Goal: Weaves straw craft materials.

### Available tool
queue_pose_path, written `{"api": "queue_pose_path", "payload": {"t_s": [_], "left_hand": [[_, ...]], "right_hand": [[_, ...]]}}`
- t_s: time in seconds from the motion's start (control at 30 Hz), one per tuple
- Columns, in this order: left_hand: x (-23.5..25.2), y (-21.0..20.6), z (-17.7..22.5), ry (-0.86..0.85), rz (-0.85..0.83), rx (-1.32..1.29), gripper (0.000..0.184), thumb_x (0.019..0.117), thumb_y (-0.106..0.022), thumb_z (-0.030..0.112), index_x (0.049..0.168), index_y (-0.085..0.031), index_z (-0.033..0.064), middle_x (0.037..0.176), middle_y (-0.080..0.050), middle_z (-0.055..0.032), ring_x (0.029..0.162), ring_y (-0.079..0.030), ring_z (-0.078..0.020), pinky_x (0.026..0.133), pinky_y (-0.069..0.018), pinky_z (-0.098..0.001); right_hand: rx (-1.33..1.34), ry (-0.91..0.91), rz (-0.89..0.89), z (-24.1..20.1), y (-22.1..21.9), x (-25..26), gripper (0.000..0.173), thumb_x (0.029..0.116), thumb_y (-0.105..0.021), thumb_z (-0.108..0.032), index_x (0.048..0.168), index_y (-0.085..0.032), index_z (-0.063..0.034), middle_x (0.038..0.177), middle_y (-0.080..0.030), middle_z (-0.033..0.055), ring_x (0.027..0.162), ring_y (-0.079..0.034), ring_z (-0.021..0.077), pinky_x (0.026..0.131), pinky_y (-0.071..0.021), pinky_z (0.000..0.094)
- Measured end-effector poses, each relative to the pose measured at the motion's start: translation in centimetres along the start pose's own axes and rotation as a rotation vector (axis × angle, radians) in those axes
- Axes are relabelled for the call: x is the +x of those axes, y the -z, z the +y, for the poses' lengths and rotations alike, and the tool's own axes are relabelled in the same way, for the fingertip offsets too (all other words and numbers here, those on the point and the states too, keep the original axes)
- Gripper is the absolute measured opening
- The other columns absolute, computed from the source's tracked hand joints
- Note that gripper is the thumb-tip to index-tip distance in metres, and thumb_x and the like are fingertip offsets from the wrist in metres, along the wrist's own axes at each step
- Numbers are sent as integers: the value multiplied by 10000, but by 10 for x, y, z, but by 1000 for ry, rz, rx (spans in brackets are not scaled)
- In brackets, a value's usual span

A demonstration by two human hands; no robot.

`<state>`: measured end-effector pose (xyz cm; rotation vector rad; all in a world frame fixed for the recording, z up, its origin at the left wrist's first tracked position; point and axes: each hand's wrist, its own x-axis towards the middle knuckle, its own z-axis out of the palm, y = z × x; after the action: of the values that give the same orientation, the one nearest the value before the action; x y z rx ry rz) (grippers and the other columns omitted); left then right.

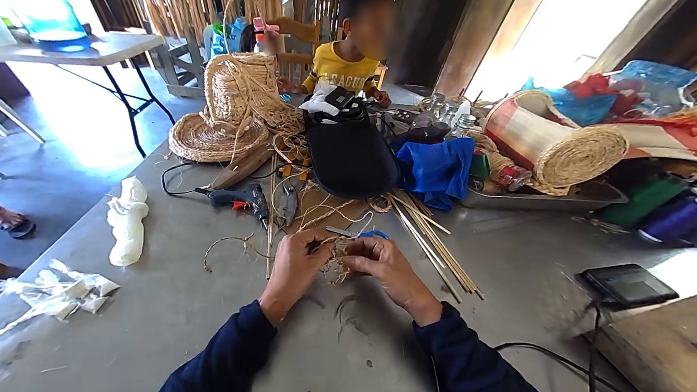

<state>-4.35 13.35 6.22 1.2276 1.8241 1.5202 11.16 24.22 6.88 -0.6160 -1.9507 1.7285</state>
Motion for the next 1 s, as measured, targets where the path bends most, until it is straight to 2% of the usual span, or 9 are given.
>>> {"api": "queue_pose_path", "payload": {"t_s": [0.07,0.13,0.3,0.4,0.47,0.57,0.67,0.77,1.0], "left_hand": [[0,-2,-1,0,38,3,126,967,-650,126,963,-713,17,822,-686,0,724,-648,-24,724,-558,-217],[-1,-4,-2,0,55,0,124,965,-653,133,962,-714,25,817,-685,2,717,-647,-26,716,-556,-217],[-1,-1,-1,19,19,-9,102,942,-666,102,974,-708,15,833,-671,5,714,-617,-8,702,-530,-198],[-1,-1,-4,15,3,-73,64,900,-663,78,921,-691,24,797,-661,27,706,-627,-11,700,-543,-210],[-1,-1,-3,38,-15,-143,21,886,-657,43,886,-672,28,755,-663,35,676,-646,-29,688,-568,-229],[0,-1,-3,110,-38,-238,18,869,-652,14,866,-659,31,733,-670,20,653,-657,-63,668,-578,-255],[-1,-2,-1,116,-26,-318,100,845,-660,-38,932,-641,9,747,-683,3,641,-671,-80,647,-596,-261],[-1,-2,-2,54,-54,-294,135,868,-656,-39,996,-676,-1,785,-699,9,669,-678,-67,667,-598,-245],[0,-2,-7,-12,-108,-206,109,888,-665,15,992,-698,18,811,-705,20,693,-681,-48,677,-599,-236]], "right_hand": [[-81,94,50,6,-6,0,75,890,-711,-10,959,-686,6,814,-699,-12,728,-681,45,725,-598,231],[-111,162,110,10,-9,1,42,884,-706,11,925,-705,6,788,-707,-11,709,-681,29,712,-598,214],[-189,193,156,11,-7,1,60,908,-681,-4,934,-733,12,816,-720,2,734,-671,-3,728,-575,182],[-243,220,150,12,-6,2,82,919,-674,-32,934,-743,8,840,-716,10,752,-659,-16,736,-558,166],[-266,236,155,13,-6,2,102,921,-665,-37,950,-746,15,852,-710,22,760,-649,-18,735,-546,157],[-294,275,165,15,-7,1,159,921,-655,-39,1042,-736,25,876,-715,38,751,-642,-2,722,-536,163],[-316,315,177,16,-8,1,148,910,-637,-27,1005,-740,20,885,-719,45,757,-645,3,719,-536,165],[-373,329,182,16,-7,0,151,907,-634,-15,999,-746,28,903,-728,75,779,-662,25,737,-542,173],[-452,361,210,16,-7,0,141,892,-651,-22,970,-760,23,888,-724,102,784,-662,47,736,-533,180]]}}
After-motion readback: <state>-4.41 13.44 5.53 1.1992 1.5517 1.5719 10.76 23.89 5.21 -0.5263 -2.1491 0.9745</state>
